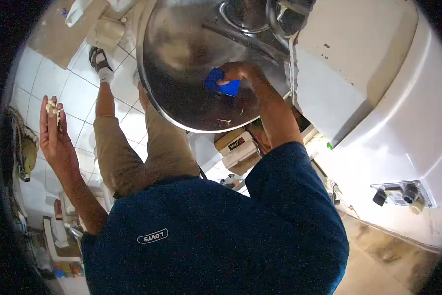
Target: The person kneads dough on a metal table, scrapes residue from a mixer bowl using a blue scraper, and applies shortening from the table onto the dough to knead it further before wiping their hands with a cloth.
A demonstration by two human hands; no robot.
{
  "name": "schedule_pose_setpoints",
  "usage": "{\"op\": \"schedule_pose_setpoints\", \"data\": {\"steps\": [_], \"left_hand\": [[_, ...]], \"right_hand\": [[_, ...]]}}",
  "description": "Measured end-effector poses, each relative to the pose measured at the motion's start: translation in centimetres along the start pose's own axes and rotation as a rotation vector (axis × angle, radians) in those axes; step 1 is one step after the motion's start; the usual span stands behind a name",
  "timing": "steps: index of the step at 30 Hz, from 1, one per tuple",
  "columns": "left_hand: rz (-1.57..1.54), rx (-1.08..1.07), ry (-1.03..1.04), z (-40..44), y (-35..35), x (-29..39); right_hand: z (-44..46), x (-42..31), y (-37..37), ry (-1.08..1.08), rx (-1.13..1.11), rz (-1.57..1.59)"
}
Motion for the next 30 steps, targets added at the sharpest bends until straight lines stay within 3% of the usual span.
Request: {"op": "schedule_pose_setpoints", "data": {"steps": [2, 5, 8, 11, 14, 17, 20, 23, 27, 30], "left_hand": [[0.012, -0.011, -0.033, 0.6, 0.4, -0.4], [0.074, -0.037, 0.017, 0.3, 1.3, -0.5], [0.014, -0.084, 0.002, 0.2, 2.4, -0.2], [0.041, -0.104, -0.028, 0.0, 3.2, -0.5], [0.048, -0.127, -0.035, -0.2, 3.9, -0.9], [0.059, -0.142, -0.04, -0.3, 3.9, -1.7], [0.069, -0.135, -0.04, -0.7, 4.5, -1.0], [0.038, -0.165, 0.013, -0.3, 4.2, -1.0], [0.035, -0.189, 0.052, -0.2, 4.0, -0.3], [0.017, -0.197, 0.035, 0.2, 3.3, -0.6]], "right_hand": [[-0.4, 0.6, 0.2, -0.033, 0.143, 0.12], [-1.5, 0.5, 0.7, 0.213, 0.272, 0.457], [-2.8, -0.7, -0.9, 0.131, 0.319, 0.426], [-1.5, 1.0, -2.0, 0.289, 0.313, -0.111], [0.0, 2.8, -0.7, 0.244, 0.338, -0.157], [-0.3, 1.4, -0.7, 0.286, 0.23, -0.14], [0.4, 0.7, 1.9, 0.264, 0.317, 0.094], [-1.0, -2.4, 2.3, 0.231, 0.271, 0.055], [-3.0, -4.9, 3.0, 0.062, 0.445, 0.075], [-3.0, -5.8, 3.8, 0.09, 0.375, 0.084]]}}
Point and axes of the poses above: each hand's wrist, its own z-axis towards the middle knuckle, its own y-axis out of the palm, x = y × z, the point moved 5 cm from there along z, towards the middle knuckle
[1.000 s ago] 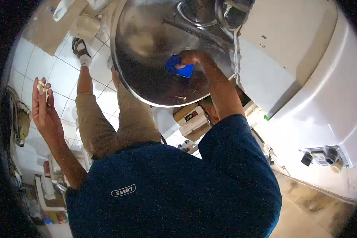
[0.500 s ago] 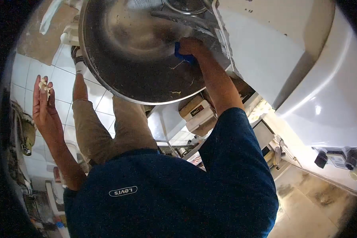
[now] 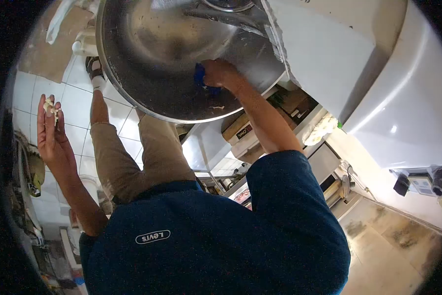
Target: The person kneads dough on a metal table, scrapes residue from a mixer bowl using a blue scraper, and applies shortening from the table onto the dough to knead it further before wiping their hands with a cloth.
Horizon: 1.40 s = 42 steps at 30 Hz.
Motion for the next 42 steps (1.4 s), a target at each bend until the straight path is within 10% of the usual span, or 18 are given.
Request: {"op": "schedule_pose_setpoints", "data": {"steps": [11, 17, 24, 29, 32, 36, 42], "left_hand": [[0.043, 0.016, -0.141, -1.0, 0.5, -0.4], [-0.082, -0.134, -0.262, -4.4, 7.1, 0.9], [-0.132, -0.324, -0.274, -6.3, 17.4, 4.6], [0.154, -0.233, -0.054, -5.4, 16.7, 3.0], [0.151, -0.078, -0.032, -2.6, 13.3, 2.1], [0.207, -0.129, 0.079, -1.2, 8.5, 2.7], [0.23, -0.053, 0.111, -1.8, 6.7, 2.6]], "right_hand": [[-7.0, -9.0, -3.5, -0.022, -0.092, 0.781], [-13.5, -13.4, -6.9, -0.321, 0.4, 1.614], [-21.8, -15.1, -11.5, -0.288, 1.048, 0.846], [-23.0, -12.4, -10.8, -0.104, 1.113, 0.899], [-22.4, -8.5, -10.8, -0.093, 1.021, 0.856], [-16.5, -1.4, -6.0, -0.039, 0.36, 0.335], [-8.9, 8.0, -5.5, 0.079, 0.24, -0.073]]}}
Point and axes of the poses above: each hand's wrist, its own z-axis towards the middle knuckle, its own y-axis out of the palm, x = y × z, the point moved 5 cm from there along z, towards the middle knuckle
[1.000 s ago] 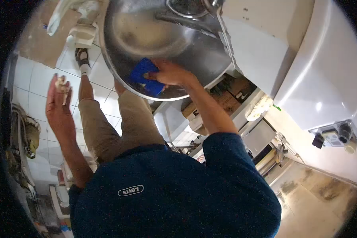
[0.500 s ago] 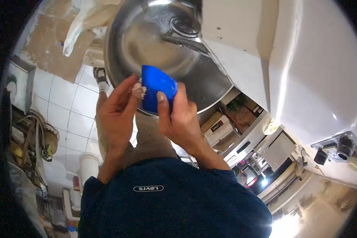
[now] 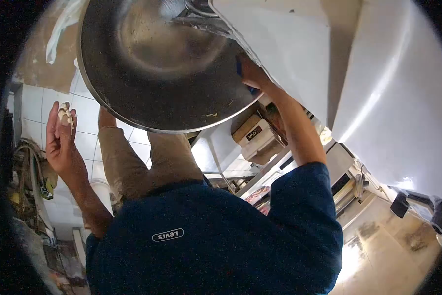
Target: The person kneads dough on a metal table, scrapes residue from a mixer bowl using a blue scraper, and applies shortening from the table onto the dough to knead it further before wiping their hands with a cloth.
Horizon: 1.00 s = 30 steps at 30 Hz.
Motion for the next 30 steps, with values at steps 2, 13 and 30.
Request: {"op": "schedule_pose_setpoints", "data": {"steps": [2, 13, 30], "left_hand": [[0.005, 0.011, -0.016, -0.1, 0.2, -0.4], [-0.04, 0.009, -0.073, 0.1, -1.3, -0.7], [-0.191, -0.272, -0.373, -3.2, 2.9, 0.9]], "right_hand": [[0.4, 0.2, 0.2, -0.041, -0.054, -0.019], [-4.6, -7.5, 0.6, -0.071, -0.185, 0.284], [-9.8, -20.0, -2.2, 0.02, 0.152, 1.65]]}}
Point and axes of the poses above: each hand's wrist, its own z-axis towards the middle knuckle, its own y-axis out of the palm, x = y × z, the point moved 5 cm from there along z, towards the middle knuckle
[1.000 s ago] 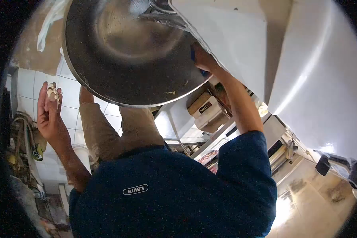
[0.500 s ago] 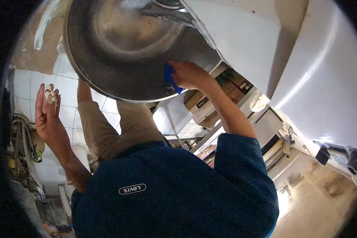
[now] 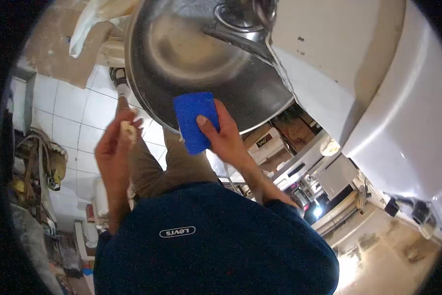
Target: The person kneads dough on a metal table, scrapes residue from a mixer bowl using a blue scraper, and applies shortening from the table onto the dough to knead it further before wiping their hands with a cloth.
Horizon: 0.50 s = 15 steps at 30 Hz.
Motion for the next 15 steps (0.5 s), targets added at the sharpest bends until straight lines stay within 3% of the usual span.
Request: {"op": "schedule_pose_setpoints", "data": {"steps": [2, 6, 12, 15], "left_hand": [[-0.055, -0.06, -0.058, -0.5, 2.3, -0.1], [0.001, -0.163, -0.099, -1.1, 5.7, -0.6], [0.158, -0.271, -0.188, -0.6, 6.2, -1.1], [0.114, -0.191, -0.142, 0.2, 4.4, -1.4]], "right_hand": [[-0.9, -1.9, 0.9, -0.194, 0.051, -0.101], [-1.7, -4.5, 1.4, -0.352, 0.101, -0.177], [-1.2, -3.8, -0.2, -0.398, 0.119, -0.32], [-1.0, -3.2, -1.7, -0.169, 0.161, -0.189]]}}
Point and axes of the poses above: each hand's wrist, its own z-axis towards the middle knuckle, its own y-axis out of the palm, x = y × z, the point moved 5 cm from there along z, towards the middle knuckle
